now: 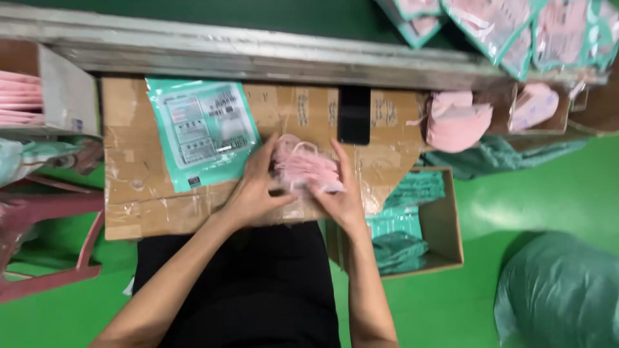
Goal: The person stacks pink face masks, opens a teal resealable plastic pouch, inserts the stack of masks into the pouch, presses the pouch closed, and places the packed pouch on the conveyor, repeating the cycle with masks taken from boxes beside the work surface.
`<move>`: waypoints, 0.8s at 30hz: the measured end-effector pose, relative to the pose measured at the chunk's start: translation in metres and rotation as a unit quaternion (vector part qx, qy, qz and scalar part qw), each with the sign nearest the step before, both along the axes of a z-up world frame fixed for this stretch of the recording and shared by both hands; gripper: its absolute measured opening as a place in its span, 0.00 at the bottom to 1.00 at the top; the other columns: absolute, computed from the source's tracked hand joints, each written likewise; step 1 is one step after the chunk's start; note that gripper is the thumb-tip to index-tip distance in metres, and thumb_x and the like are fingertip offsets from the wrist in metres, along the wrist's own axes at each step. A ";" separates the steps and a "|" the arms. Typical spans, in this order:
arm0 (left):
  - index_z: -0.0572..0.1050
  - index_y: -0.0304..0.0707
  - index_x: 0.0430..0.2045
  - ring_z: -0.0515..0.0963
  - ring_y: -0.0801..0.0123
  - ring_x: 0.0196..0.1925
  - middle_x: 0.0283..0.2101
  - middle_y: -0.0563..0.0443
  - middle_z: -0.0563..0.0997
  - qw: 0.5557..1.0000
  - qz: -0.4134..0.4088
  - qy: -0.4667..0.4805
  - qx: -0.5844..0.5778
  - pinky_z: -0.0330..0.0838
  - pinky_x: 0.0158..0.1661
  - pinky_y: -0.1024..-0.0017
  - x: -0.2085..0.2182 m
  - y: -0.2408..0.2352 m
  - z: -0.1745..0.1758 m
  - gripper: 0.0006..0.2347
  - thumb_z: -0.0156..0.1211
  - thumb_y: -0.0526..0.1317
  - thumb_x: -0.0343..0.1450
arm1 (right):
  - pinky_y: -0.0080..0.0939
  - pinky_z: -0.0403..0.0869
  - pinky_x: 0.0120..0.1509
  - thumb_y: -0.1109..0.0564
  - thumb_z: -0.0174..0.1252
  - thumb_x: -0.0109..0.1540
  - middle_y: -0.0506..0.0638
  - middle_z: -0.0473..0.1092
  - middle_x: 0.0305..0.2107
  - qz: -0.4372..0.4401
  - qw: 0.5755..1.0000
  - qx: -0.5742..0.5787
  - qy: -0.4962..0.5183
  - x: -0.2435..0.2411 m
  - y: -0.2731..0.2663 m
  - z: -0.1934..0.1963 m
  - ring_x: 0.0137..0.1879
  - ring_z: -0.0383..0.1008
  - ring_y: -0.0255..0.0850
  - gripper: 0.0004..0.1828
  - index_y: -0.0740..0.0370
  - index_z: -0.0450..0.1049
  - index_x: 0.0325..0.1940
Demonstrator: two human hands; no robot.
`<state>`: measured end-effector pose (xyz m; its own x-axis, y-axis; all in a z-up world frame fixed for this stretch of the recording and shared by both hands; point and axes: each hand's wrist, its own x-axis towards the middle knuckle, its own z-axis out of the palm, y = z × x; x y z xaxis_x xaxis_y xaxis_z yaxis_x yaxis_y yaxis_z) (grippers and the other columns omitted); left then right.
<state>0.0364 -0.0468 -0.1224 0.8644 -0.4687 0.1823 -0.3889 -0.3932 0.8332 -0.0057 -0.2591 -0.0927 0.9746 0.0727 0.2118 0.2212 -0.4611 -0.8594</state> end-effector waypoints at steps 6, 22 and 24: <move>0.48 0.37 0.72 0.72 0.52 0.68 0.67 0.38 0.70 0.981 -0.020 0.124 -0.145 0.66 0.67 0.61 -0.008 -0.016 0.017 0.48 0.75 0.43 0.59 | 0.49 0.70 0.72 0.61 0.75 0.52 0.58 0.69 0.59 -0.014 0.994 0.102 0.030 -0.005 0.005 -0.020 0.65 0.71 0.50 0.63 0.58 0.42 0.82; 0.75 0.37 0.45 0.77 0.53 0.49 0.45 0.44 0.78 0.929 0.142 -0.312 0.137 0.73 0.49 0.59 -0.007 0.063 -0.002 0.15 0.69 0.36 0.65 | 0.41 0.71 0.64 0.59 0.51 0.71 0.59 0.74 0.51 -0.165 0.983 0.071 -0.044 -0.005 -0.001 -0.096 0.58 0.74 0.45 0.17 0.70 0.69 0.63; 0.76 0.36 0.42 0.76 0.54 0.48 0.43 0.45 0.77 0.933 0.119 -0.294 0.172 0.74 0.47 0.60 0.003 0.085 0.001 0.13 0.67 0.35 0.65 | 0.40 0.72 0.64 0.60 0.49 0.71 0.57 0.73 0.53 -0.170 0.971 0.166 -0.033 0.000 0.011 -0.074 0.58 0.74 0.42 0.18 0.70 0.68 0.65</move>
